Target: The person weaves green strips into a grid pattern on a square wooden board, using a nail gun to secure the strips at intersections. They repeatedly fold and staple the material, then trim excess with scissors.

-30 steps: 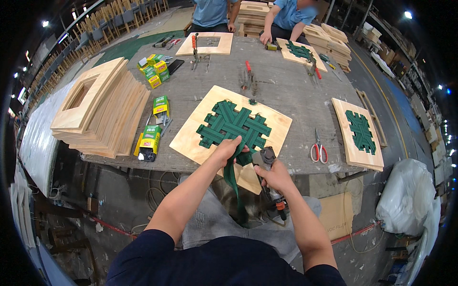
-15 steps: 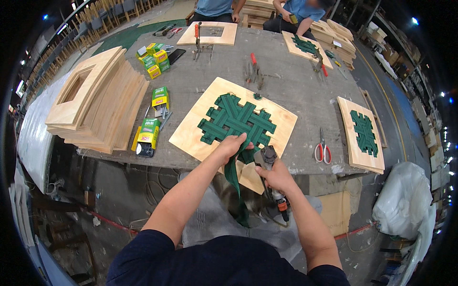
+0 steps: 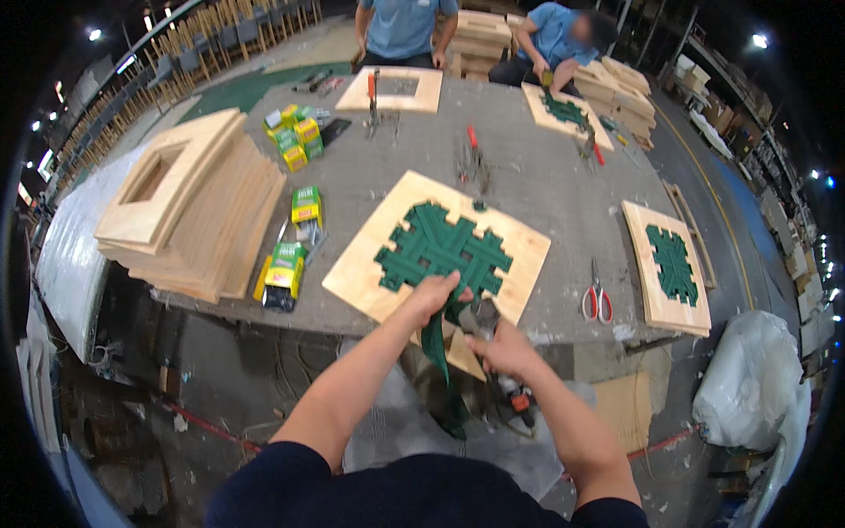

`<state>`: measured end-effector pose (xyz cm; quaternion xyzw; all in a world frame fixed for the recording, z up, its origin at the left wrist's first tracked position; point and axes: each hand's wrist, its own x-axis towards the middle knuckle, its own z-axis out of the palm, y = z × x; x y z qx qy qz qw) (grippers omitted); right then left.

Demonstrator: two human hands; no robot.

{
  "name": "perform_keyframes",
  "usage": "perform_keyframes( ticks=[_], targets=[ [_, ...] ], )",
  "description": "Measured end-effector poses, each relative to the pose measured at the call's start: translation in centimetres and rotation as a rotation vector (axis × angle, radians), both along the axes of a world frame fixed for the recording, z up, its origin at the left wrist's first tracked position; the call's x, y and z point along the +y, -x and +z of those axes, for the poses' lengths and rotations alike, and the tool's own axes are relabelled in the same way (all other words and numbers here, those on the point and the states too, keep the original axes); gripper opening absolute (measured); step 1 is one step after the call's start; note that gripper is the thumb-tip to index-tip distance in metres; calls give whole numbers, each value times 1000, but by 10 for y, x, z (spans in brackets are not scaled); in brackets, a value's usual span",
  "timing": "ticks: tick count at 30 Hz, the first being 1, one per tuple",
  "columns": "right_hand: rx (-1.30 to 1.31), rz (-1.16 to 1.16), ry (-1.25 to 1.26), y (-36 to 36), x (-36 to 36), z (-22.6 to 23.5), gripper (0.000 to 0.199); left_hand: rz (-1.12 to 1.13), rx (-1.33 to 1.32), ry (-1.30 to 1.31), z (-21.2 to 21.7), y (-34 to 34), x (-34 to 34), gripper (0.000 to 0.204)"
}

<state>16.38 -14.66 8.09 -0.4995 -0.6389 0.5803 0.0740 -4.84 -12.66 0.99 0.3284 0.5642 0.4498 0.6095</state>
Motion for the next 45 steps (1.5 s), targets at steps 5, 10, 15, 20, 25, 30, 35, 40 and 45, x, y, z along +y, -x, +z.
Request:
perform_keyframes(
  ticks=[5,10,15,20,25,30,35,40,45],
  targets=[
    [-97,47,-48,-3,5,1,52,-23,7,75,10,-1,-1,54],
    [67,-55,-14,-8,2,9,43,55,176,-60,17,-8,-20,54],
    [346,-311,83,-46,23,-2,30,44,1011,-552,1,-41,-60,44],
    [481,-746,46,-93,74,-14,25,88,1166,-840,0,-54,-80,30],
    [604,-817,148,-132,145,-40,26,49,1226,-847,2,-58,-78,33],
    [400,-704,224,-145,193,-54,39,87,1218,-895,1,-63,-71,34],
    [-481,-393,-287,-120,185,-33,54,55,1330,-769,-1,-48,-85,34],
    [-621,-351,-664,-200,170,-30,45,71,1246,-855,1,-62,-74,34],
    [-652,-323,-749,-218,147,-48,56,85,1258,-856,3,-60,-77,35]
  ],
)
